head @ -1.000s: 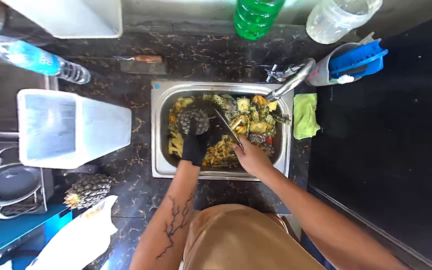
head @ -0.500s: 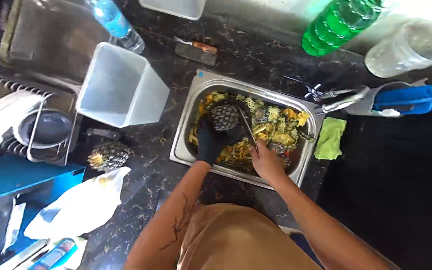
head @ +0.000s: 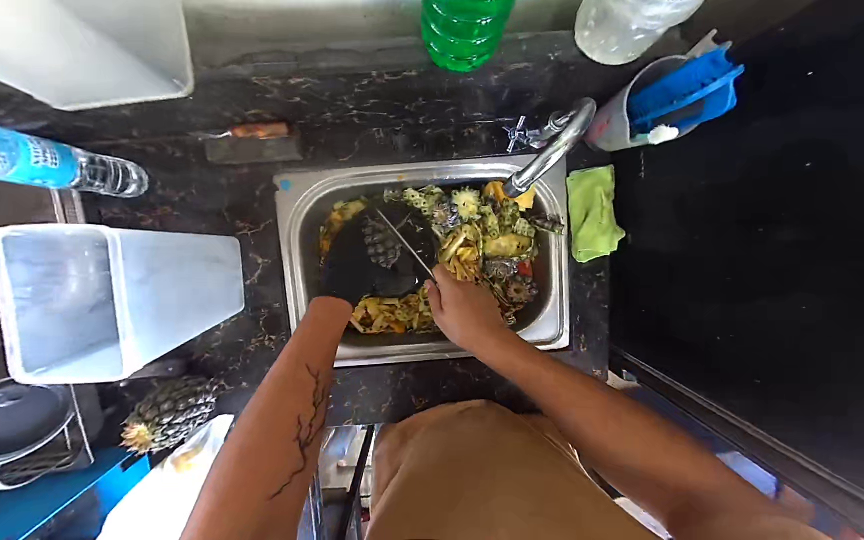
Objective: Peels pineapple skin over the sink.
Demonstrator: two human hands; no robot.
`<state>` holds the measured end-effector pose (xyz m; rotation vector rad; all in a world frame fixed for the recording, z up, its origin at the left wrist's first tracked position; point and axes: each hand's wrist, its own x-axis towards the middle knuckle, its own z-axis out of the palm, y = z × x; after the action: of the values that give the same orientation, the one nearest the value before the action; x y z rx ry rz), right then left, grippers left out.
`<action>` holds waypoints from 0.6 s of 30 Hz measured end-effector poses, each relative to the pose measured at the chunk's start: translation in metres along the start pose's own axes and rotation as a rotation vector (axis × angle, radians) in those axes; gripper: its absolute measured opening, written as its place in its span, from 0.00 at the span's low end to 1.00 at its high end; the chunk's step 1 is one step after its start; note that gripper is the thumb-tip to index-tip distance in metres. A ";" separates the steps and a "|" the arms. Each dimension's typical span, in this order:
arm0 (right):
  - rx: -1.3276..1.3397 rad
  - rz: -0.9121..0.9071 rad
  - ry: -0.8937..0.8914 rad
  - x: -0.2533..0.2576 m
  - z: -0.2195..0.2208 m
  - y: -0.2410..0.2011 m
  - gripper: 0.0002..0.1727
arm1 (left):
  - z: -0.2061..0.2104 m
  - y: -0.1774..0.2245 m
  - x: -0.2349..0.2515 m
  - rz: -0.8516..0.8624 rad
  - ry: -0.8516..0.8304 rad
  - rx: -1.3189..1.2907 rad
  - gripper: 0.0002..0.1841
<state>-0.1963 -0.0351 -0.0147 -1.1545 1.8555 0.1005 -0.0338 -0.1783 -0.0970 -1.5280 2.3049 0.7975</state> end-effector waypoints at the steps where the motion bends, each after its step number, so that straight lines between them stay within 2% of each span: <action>1: -0.008 -0.002 -0.016 0.001 0.001 -0.002 0.23 | -0.002 0.001 0.000 0.003 -0.003 0.002 0.66; 6: -0.088 -0.015 -0.035 0.006 0.009 -0.004 0.23 | -0.014 0.012 -0.002 -0.046 -0.049 -0.014 0.61; 18: -0.157 0.034 -0.037 0.024 0.019 -0.011 0.20 | -0.018 0.012 0.003 -0.102 -0.091 -0.065 0.63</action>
<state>-0.1789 -0.0485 -0.0388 -1.2197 1.8612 0.2888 -0.0448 -0.1868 -0.0803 -1.5883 2.1376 0.9026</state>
